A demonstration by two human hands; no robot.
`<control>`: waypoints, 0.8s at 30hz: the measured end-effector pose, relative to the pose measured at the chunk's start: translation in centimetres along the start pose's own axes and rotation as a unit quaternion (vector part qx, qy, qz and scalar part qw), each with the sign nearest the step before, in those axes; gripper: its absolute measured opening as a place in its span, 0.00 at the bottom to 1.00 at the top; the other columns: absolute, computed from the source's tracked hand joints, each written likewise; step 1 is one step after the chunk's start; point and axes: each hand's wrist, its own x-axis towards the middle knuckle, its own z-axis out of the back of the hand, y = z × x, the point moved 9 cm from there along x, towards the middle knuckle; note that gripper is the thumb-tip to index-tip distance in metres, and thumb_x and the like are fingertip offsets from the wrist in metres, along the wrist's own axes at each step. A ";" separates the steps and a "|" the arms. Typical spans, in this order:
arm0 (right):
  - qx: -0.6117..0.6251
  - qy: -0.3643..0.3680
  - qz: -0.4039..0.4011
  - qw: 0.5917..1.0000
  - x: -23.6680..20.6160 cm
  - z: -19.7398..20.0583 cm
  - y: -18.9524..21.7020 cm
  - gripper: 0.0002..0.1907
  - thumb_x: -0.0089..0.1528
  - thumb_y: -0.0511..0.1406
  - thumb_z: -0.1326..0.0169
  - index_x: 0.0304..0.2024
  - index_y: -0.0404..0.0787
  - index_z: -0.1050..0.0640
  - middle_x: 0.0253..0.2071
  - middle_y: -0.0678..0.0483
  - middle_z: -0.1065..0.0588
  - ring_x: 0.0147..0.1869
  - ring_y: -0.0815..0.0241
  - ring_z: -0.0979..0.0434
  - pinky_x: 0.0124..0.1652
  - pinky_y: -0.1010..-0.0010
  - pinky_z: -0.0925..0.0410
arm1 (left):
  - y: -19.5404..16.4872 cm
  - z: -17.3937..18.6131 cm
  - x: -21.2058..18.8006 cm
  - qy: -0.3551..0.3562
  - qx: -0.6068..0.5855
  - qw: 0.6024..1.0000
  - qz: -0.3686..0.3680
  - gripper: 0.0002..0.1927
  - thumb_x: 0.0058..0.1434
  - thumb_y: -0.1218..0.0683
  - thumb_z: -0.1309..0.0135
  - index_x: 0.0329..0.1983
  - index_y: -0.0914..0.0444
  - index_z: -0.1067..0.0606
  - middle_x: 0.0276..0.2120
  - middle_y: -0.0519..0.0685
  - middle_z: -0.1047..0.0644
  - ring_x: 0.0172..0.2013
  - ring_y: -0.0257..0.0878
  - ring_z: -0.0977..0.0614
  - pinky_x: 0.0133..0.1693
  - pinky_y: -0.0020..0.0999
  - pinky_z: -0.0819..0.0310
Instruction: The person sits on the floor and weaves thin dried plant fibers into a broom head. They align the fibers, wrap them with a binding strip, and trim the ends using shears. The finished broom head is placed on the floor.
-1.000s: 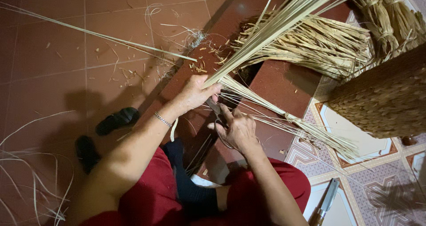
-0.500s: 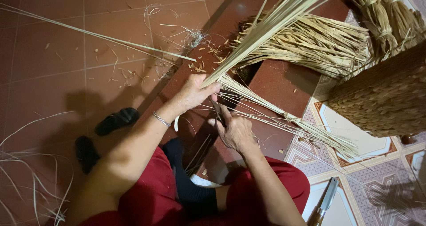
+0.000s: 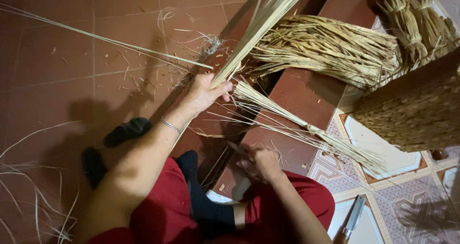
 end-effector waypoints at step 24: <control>0.671 -0.198 0.036 0.714 2.2 9.4 0.9 0.18 0.69 0.37 0.52 0.59 0.39 0.25 0.54 0.55 0.21 0.60 0.63 0.24 0.62 0.70 0.34 | 1.8 -7.5 -0.5 0.122 -0.011 0.992 -0.026 0.12 0.64 0.52 0.39 0.44 0.65 0.18 0.31 0.38 0.20 0.31 0.22 0.25 0.31 0.22 0.26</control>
